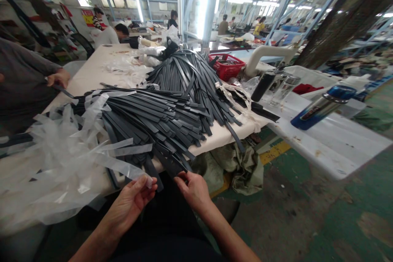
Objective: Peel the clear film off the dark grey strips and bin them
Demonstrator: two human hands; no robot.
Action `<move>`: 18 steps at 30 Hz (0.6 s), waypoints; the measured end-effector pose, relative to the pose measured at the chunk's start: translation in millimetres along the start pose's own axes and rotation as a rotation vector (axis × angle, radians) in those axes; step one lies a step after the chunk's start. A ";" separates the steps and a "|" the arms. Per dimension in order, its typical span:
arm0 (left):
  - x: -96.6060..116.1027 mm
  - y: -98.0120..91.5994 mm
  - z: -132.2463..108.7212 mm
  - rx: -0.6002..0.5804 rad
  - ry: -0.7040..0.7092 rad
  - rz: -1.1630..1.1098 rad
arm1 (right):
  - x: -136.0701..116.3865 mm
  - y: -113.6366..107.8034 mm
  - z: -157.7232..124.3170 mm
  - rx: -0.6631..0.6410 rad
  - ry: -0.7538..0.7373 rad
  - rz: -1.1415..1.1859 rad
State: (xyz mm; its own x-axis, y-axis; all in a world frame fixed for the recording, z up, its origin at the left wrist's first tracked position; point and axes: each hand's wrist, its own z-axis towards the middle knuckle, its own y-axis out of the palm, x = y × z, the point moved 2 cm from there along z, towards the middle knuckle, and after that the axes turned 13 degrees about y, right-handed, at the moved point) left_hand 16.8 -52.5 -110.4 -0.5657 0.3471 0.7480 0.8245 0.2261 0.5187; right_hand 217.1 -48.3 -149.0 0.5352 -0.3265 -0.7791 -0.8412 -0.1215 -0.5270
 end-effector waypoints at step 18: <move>-8.1 28.0 -1.1 -0.157 0.023 0.022 | 53.4 -28.7 -64.5 -0.387 -0.262 -0.126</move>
State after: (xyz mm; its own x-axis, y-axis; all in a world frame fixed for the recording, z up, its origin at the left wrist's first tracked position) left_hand 44.5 -49.9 -101.5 -0.5493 0.3289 0.7682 0.8257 0.0726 0.5594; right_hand 264.8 -122.7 -153.6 0.5944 -0.0459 -0.8028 -0.7091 -0.5008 -0.4964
